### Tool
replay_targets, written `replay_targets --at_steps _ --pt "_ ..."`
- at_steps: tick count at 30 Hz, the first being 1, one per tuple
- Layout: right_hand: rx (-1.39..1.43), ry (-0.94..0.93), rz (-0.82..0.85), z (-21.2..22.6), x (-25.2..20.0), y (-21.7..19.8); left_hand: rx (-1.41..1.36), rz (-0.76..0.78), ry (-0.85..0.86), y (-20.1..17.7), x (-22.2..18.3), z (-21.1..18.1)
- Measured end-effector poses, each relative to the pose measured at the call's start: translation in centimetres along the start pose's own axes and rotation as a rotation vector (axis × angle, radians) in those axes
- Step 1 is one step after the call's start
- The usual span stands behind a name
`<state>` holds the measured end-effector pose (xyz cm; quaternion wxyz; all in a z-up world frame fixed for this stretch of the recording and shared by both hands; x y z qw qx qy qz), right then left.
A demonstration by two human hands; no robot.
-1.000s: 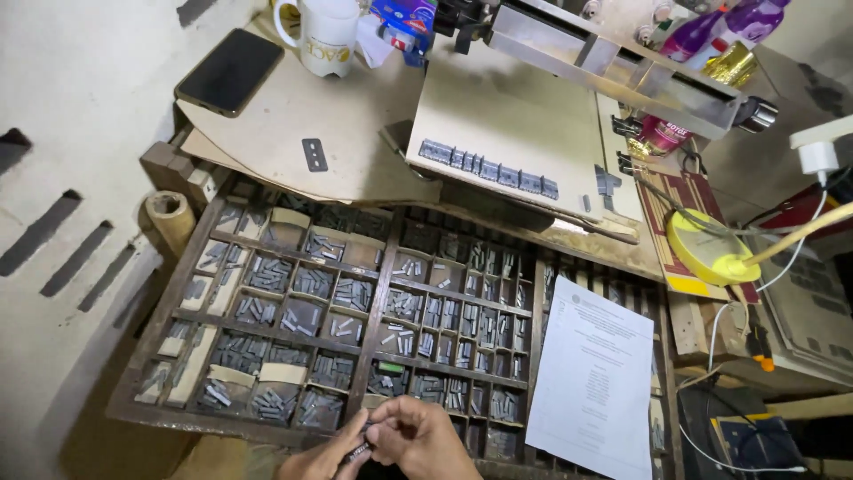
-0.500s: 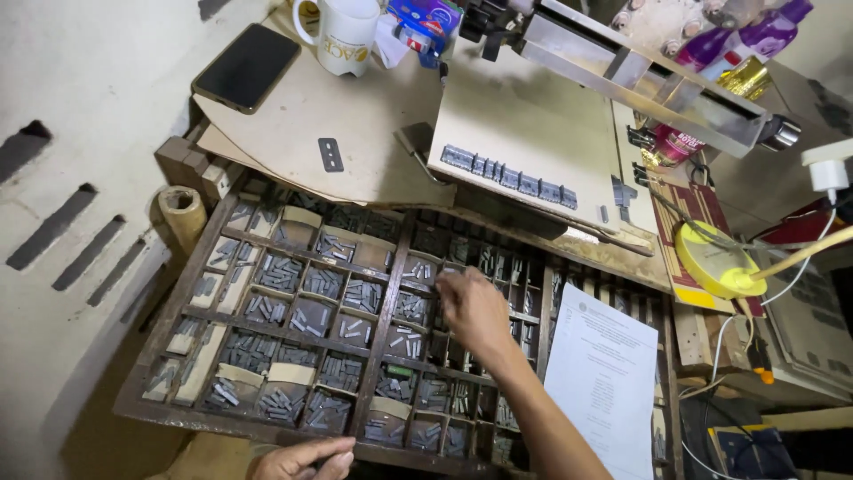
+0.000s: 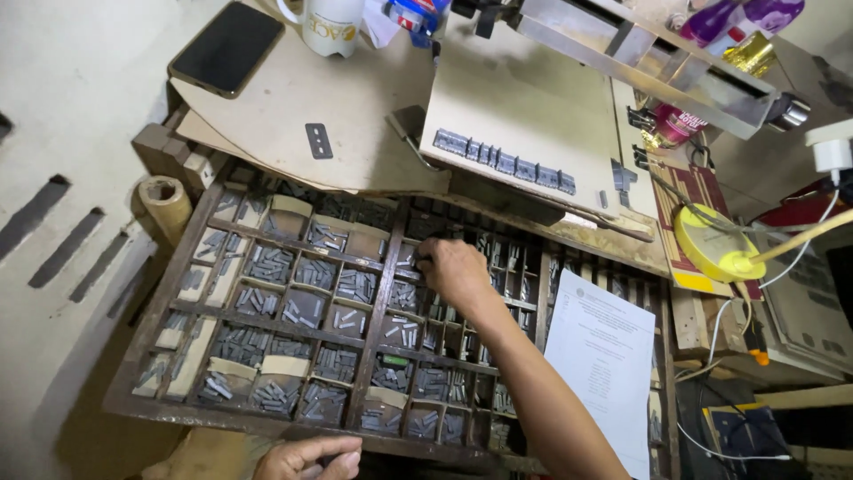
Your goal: Selecting individual metal type characters from a printer's job case and arranging them for printing.
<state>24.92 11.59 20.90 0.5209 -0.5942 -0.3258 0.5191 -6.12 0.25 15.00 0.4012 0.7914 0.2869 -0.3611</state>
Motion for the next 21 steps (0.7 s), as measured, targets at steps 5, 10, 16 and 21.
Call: replay_targets --at_steps 5,10,16,21 --pt "0.361 -0.180 -0.087 -1.0 -3.5 -0.7 0.146 -0.066 0.028 1.7 -1.9 -1.2" --pt "0.946 -0.232 -0.059 2.6 -14.1 0.4 0.252 -0.104 0.065 2.0 -0.2 -0.4" --pt "1.371 0.063 0.192 3.4 -22.9 9.7 0.700 -0.249 0.260 4.3 1.1 1.8" --pt "1.553 0.263 0.235 2.1 -25.1 13.2 0.931 -0.055 0.744 6.5 3.2 5.2"
Point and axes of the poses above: each hand's wrist, its own x-axis towards the middle knuckle, its own y-axis out of the palm, z = x × y, the point moved 4 cm from there along x, towards the middle knuckle, and after that the axes turned 10 degrees about z, right-handed, at the moved point
